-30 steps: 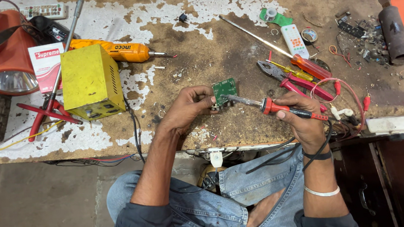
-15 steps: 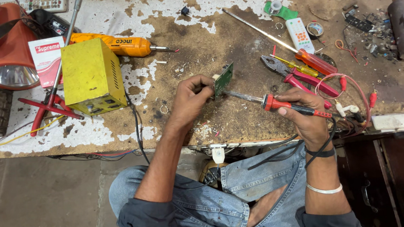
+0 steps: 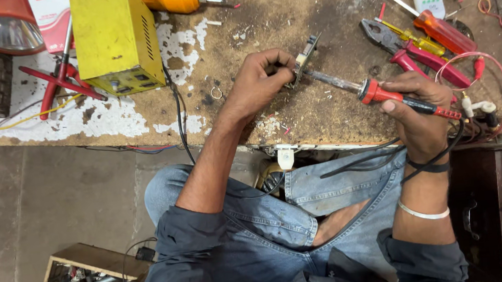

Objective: The person uses pliers to adjust wires on a circular metal component, then handles a green circuit board and a small black electronic module. They use a soldering iron to apply heat to the circuit board and module, then place the soldering iron back on the table.

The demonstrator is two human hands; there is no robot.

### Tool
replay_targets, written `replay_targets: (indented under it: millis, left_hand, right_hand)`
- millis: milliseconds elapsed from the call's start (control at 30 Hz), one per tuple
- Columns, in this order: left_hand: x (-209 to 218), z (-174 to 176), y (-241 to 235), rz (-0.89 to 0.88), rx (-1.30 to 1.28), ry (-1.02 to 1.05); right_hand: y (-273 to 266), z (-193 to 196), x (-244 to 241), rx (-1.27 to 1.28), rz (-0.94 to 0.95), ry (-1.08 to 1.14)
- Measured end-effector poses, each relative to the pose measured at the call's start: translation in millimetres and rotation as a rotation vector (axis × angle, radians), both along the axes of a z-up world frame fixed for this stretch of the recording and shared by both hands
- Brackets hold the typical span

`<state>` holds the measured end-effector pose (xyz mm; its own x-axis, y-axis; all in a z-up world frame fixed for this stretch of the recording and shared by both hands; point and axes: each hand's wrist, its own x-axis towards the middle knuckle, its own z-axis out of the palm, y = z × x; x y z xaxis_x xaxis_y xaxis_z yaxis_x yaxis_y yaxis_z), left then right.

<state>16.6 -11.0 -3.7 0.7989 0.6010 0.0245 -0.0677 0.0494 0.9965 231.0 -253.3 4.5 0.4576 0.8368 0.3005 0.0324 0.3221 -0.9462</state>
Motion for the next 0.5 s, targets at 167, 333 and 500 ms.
replay_targets:
  millis: [167, 333, 500]
  left_hand:
    - [2.3, 1.1, 1.3, 0.02, -0.03, 0.037]
    - [3.8, -1.0, 2.9, 0.004, -0.035, -0.004]
    - [3.1, 1.7, 1.3, -0.018, -0.147, 0.028]
  right_hand:
    - [0.4, 3.9, -2.3, -0.023, -0.006, -0.016]
    - [0.2, 2.7, -1.5, -0.004, 0.001, -0.083]
    - [0.0, -0.7, -1.9, 0.015, 0.009, 0.036]
